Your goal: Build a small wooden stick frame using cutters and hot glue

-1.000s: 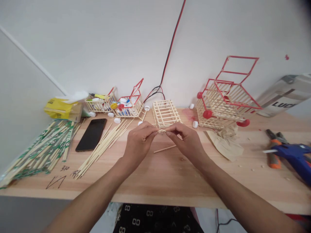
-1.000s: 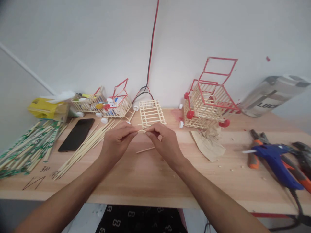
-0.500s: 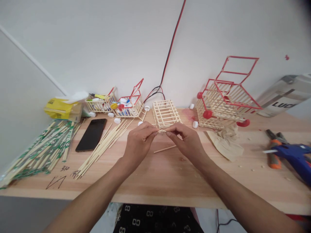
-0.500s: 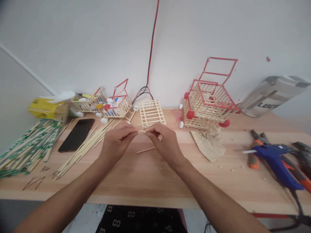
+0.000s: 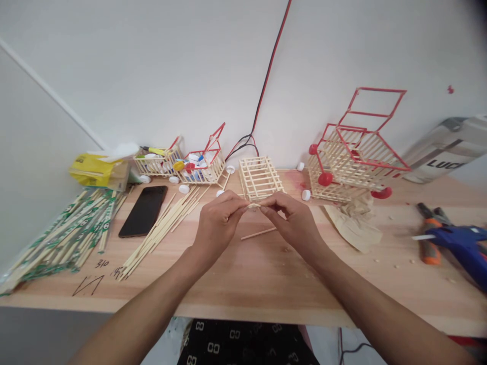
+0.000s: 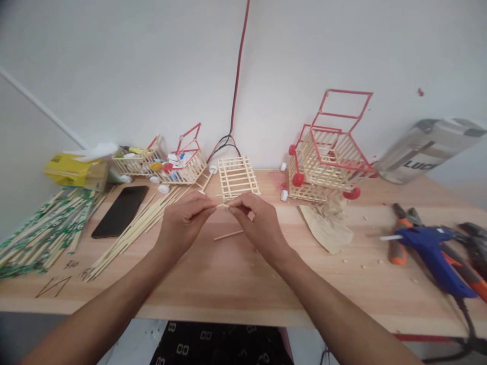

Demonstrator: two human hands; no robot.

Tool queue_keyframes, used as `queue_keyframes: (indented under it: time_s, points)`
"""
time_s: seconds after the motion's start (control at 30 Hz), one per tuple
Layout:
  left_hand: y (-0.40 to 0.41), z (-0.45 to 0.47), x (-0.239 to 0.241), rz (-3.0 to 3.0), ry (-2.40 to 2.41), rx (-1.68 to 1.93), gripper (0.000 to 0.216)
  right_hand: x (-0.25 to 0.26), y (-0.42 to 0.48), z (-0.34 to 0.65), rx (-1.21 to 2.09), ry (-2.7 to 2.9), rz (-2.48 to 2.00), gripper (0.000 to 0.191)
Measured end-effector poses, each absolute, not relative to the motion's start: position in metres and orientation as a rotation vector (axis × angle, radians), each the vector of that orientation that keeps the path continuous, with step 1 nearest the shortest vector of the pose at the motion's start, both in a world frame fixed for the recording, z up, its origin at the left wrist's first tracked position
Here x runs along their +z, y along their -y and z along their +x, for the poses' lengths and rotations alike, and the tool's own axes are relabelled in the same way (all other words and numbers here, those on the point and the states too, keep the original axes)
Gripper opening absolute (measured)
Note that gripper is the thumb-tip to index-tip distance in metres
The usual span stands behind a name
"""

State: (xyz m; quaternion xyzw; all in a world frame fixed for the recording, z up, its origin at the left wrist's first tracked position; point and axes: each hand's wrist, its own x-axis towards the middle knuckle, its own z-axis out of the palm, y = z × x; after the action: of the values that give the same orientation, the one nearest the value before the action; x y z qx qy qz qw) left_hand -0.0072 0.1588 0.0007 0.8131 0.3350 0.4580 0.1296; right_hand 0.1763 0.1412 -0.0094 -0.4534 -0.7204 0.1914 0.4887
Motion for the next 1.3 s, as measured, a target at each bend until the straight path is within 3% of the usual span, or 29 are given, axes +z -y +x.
queue_keyframes:
  time_s: [1.3]
  points:
    - [-0.1584, -0.0070, 0.0012, 2.375, -0.980, 1.328, 0.012, -0.0087, -0.1404, 0.1759, 0.465, 1.744, -1.115, 0.008]
